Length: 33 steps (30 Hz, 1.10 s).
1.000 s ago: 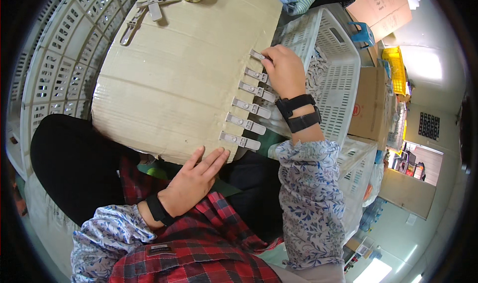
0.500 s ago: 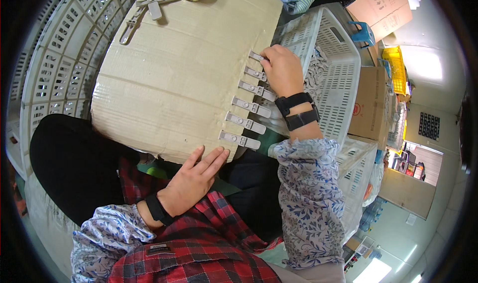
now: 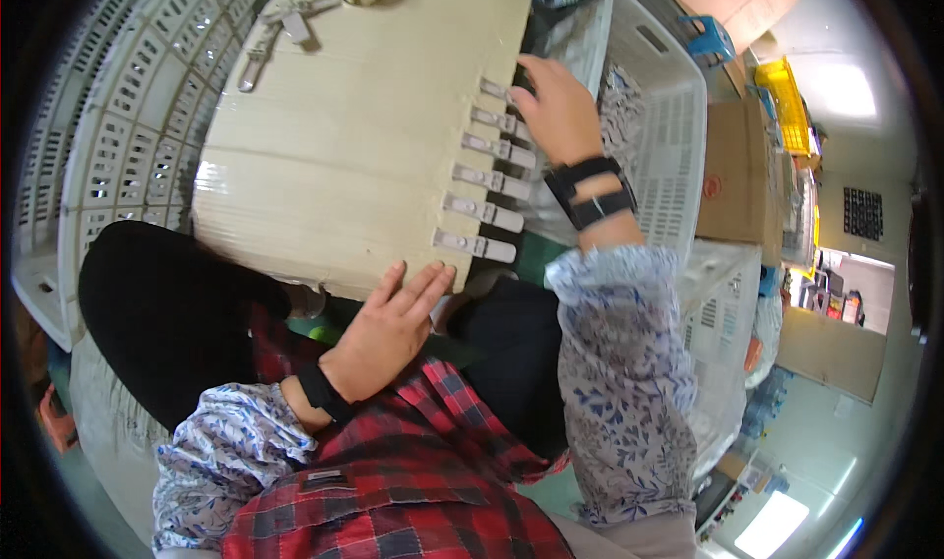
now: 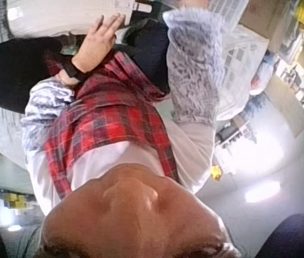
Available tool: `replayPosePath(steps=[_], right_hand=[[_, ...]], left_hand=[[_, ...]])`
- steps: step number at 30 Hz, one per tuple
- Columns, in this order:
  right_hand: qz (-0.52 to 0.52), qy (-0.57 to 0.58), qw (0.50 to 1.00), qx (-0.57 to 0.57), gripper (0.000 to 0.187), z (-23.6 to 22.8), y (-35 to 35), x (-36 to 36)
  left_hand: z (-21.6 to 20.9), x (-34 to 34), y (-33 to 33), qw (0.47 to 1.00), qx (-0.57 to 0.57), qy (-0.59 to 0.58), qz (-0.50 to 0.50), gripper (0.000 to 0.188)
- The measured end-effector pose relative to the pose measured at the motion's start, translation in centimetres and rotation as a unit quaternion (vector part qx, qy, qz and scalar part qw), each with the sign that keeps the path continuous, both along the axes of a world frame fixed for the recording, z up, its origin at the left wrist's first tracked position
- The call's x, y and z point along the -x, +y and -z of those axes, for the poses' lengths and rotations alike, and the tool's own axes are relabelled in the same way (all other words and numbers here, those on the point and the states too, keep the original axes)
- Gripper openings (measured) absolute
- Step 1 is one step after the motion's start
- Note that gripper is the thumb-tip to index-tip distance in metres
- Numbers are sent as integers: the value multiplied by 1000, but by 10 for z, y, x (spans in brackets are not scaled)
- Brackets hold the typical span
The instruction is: The person assembles a component by fitting plastic clips onto the arms of a metal base by hand. Once all the clips are attached, they place the completed assembly into a white plastic crate and reach for another base.
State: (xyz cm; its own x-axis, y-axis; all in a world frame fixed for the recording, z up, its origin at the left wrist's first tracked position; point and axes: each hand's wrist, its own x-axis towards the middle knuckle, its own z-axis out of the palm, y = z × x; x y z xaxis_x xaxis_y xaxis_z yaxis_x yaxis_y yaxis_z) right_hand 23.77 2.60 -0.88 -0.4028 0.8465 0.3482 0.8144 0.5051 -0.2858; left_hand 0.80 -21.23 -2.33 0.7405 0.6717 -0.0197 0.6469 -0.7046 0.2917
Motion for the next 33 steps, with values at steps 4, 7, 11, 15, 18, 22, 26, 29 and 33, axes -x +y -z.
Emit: replayPosePath(steps=[4,7,11,15,18,22,26,29,33], right_hand=[[59,100,983,144,42,-24,-15,4],[44,158,965,207,63,-18,6,34],[-22,217,960,176,85,8,58,124],[60,126,985,99,104,27,107,171],[47,232,960,147,101,41,130,173],[32,199,968,150,73,33,135,174],[15,310,940,143,65,-14,97,129],[-16,233,958,165,62,-49,20,84],[4,23,994,106,63,-70,-106,54]], left_hand=[[10,-5,-8,997,-15,-62,-34,46],[12,-7,-10,997,-9,-68,-32,48],[10,0,-10,998,-17,-47,-42,47],[15,-2,-12,999,-21,-34,-33,45],[12,-2,-11,1000,1,-7,-11,50],[18,-2,-10,998,-20,-37,-36,48],[13,-6,-11,999,-29,-14,-29,49],[16,-3,-14,999,-30,-9,-31,45],[15,-1,-16,998,-49,7,-30,46]])
